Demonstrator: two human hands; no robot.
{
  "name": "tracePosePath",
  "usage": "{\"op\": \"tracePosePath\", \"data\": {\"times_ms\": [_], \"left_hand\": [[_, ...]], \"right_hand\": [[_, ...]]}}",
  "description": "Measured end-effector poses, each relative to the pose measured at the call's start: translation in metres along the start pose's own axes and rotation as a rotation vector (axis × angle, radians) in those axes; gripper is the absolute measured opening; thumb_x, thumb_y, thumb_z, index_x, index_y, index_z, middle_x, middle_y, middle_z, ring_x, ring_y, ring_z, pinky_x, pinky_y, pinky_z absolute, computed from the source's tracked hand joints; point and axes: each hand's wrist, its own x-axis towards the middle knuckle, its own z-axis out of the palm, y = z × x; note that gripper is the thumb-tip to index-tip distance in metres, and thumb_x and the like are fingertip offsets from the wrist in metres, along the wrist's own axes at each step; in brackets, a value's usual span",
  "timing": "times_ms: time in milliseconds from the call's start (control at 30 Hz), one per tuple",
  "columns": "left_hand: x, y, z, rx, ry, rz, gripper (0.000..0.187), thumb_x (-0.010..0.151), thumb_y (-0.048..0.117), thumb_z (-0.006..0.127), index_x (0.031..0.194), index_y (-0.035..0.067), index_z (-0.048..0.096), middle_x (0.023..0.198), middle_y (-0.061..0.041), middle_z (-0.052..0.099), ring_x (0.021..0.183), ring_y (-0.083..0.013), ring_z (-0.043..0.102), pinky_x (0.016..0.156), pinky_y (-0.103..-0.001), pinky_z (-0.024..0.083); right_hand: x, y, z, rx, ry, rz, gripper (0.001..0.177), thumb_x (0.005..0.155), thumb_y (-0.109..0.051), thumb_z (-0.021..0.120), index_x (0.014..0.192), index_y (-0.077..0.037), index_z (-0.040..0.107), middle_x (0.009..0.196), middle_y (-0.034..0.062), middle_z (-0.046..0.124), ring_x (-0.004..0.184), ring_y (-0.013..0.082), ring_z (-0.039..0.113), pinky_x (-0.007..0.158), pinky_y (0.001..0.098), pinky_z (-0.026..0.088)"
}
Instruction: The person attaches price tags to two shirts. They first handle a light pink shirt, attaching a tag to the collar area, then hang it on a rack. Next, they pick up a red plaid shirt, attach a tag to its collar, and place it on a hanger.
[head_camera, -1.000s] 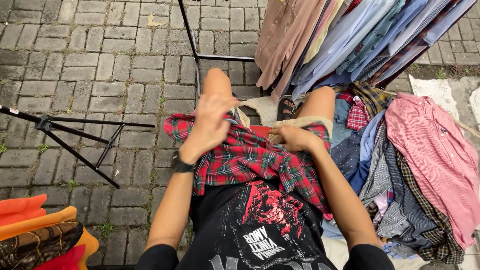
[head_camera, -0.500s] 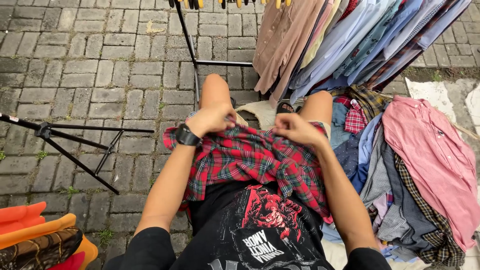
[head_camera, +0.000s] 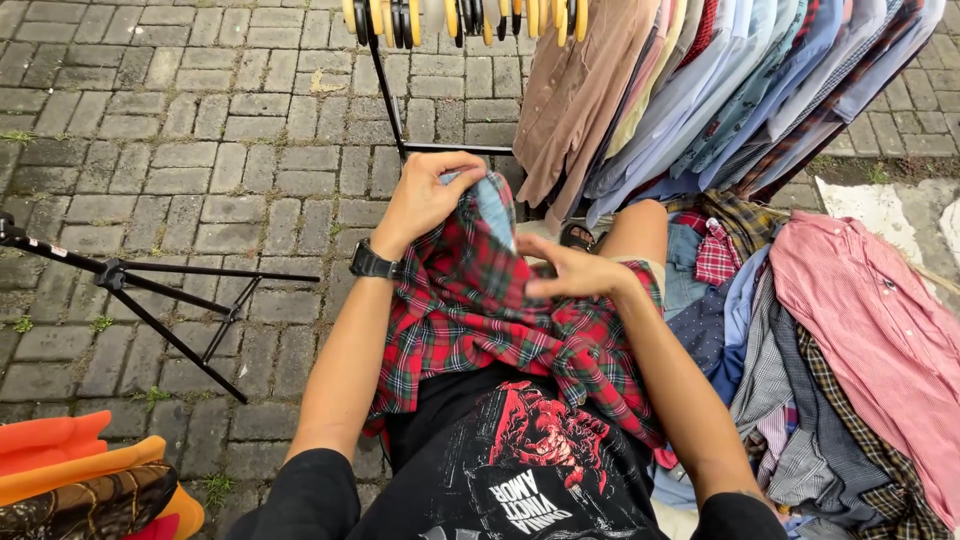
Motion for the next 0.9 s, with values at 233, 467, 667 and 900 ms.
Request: {"op": "tracePosePath", "data": {"times_ms": [233, 467, 667, 900], "left_hand": [[0.008, -0.011, 0.010, 0.251, 0.108, 0.187, 0.010, 0.099, 0.027, 0.070, 0.105, 0.028, 0.078, 0.088, 0.003, 0.077, 0.084, -0.0263, 0.074, 0.074, -0.035, 0.057], [0.020, 0.008, 0.005, 0.517, 0.295, 0.403, 0.008, 0.103, 0.030, 0.066, 0.103, 0.026, 0.073, 0.073, 0.005, 0.062, 0.069, -0.0264, 0.069, 0.062, -0.031, 0.053], [0.056, 0.020, -0.040, 0.603, 0.448, 0.485, 0.004, 0.101, 0.020, 0.071, 0.099, 0.017, 0.073, 0.079, 0.000, 0.067, 0.069, -0.0207, 0.069, 0.056, -0.030, 0.051], [0.130, -0.045, -0.042, 0.602, 0.351, 0.370, 0.021, 0.102, 0.035, 0.069, 0.094, 0.016, 0.070, 0.081, -0.008, 0.072, 0.081, -0.0380, 0.071, 0.066, -0.047, 0.055]], "right_hand": [[0.026, 0.008, -0.002, -0.015, 0.484, 0.122, 0.017, 0.085, -0.018, 0.084, 0.099, -0.012, 0.076, 0.082, -0.0070, 0.069, 0.076, 0.0054, 0.063, 0.067, 0.0214, 0.052], [0.011, -0.043, -0.057, -0.592, 0.869, 0.369, 0.027, 0.088, -0.038, 0.071, 0.111, -0.030, 0.059, 0.104, 0.0014, 0.071, 0.102, 0.0323, 0.067, 0.085, 0.0458, 0.050], [-0.011, -0.054, -0.084, -0.868, 0.575, 0.433, 0.014, 0.097, -0.023, 0.060, 0.088, -0.013, 0.054, 0.074, 0.0093, 0.060, 0.072, 0.0329, 0.054, 0.068, 0.0447, 0.043], [-0.028, -0.067, -0.168, -0.748, 0.981, 0.236, 0.023, 0.092, -0.010, 0.066, 0.113, -0.019, 0.067, 0.081, 0.0136, 0.071, 0.087, 0.0391, 0.070, 0.079, 0.0491, 0.051]]}}
